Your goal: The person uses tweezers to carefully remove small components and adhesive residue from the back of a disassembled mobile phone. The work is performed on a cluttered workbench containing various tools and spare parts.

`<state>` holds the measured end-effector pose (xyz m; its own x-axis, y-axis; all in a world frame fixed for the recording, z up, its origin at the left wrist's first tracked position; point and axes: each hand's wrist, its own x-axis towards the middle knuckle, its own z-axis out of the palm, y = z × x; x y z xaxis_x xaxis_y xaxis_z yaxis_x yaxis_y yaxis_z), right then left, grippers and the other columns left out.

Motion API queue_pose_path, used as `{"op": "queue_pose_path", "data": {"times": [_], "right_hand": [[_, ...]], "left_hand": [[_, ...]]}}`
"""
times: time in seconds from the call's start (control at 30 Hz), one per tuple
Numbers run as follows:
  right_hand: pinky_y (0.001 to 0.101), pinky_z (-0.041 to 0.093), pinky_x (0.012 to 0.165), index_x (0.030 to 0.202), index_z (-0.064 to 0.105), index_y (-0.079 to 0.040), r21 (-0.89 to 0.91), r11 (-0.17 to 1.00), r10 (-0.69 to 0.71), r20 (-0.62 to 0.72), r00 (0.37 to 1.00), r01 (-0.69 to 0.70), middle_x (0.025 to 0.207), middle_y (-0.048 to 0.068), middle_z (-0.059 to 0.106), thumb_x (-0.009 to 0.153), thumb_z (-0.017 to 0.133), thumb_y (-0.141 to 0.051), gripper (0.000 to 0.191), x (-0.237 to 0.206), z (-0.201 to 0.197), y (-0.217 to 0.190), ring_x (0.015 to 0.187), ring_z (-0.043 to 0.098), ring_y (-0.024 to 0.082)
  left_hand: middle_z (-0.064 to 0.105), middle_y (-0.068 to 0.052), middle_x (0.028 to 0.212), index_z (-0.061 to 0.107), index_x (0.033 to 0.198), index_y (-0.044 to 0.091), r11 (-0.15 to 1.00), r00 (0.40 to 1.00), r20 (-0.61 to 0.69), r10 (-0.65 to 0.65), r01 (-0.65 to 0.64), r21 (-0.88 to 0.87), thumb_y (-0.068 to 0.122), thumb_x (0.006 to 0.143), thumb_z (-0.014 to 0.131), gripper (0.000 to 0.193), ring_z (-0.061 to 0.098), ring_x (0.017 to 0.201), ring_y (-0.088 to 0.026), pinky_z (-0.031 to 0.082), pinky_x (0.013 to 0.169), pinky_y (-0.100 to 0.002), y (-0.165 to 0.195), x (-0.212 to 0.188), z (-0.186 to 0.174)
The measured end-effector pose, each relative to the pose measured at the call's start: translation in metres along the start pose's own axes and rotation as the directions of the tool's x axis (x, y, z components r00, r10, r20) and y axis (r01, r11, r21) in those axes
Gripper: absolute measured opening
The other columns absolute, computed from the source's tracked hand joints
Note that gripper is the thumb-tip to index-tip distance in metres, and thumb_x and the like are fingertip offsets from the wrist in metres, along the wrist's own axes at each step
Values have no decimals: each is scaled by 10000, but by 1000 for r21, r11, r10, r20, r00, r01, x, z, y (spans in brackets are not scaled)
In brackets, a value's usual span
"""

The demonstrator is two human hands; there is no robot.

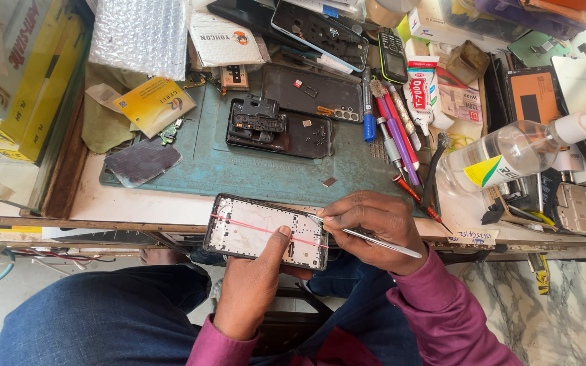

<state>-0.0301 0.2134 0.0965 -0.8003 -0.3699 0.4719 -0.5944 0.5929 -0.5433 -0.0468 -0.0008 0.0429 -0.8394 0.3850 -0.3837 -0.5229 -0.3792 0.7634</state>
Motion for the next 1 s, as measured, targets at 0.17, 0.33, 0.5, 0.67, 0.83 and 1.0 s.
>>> {"op": "queue_pose_path", "data": {"times": [0.17, 0.33, 0.5, 0.67, 0.83, 1.0], "right_hand": [[319, 618, 774, 936, 704, -52, 10, 998, 56, -4, 998, -56, 1008, 101, 775, 890, 778, -39, 88, 0, 0, -2, 923, 780, 210], [325, 616, 781, 931, 696, -62, 0, 998, 66, -19, 998, -66, 1006, 93, 779, 910, 761, -49, 69, 0, 2, -4, 924, 783, 212], [322, 610, 762, 913, 686, -68, -15, 995, 95, -30, 995, -95, 995, 91, 784, 908, 770, -70, 84, 1, 5, -7, 900, 785, 210], [333, 601, 770, 892, 682, -70, -6, 996, 93, -19, 996, -93, 985, 89, 787, 910, 773, -74, 93, 4, 5, -7, 897, 777, 210], [331, 592, 785, 900, 677, -67, 16, 997, 72, -31, 997, -71, 999, 85, 787, 887, 797, -73, 120, 4, 9, -3, 917, 774, 212], [316, 605, 791, 959, 700, -59, 97, 987, 133, -56, 990, -127, 1011, 85, 790, 874, 796, -31, 131, 1, 12, 1, 925, 783, 201]], "left_hand": [[756, -165, 937, 667, 1124, -60, 1000, 1000, -18, -13, 12, -26, 164, 945, 596, 295, 748, 709, -232, 631, 496, -347, -2, 3, 1], [752, -169, 937, 663, 1121, -63, 1000, 1000, -24, -2, 2, -22, 155, 945, 596, 288, 747, 702, -240, 629, 490, -349, -5, 4, 0], [750, -168, 934, 666, 1117, -68, 1000, 1000, -2, 12, -12, -3, 165, 960, 587, 292, 746, 702, -237, 627, 490, -340, -5, 3, -2], [749, -178, 932, 659, 1120, -75, 1000, 1000, -4, 4, -4, -3, 149, 951, 586, 290, 748, 704, -248, 632, 496, -352, -4, 4, -2], [747, -176, 945, 651, 1133, -70, 1000, 1000, -11, 5, -5, -22, 153, 952, 582, 295, 748, 716, -249, 637, 502, -362, -2, 5, -2], [744, -175, 950, 650, 1142, -70, 1000, 1000, -10, 10, -10, -29, 149, 955, 580, 296, 750, 735, -237, 642, 514, -361, -2, 4, -2]]}}
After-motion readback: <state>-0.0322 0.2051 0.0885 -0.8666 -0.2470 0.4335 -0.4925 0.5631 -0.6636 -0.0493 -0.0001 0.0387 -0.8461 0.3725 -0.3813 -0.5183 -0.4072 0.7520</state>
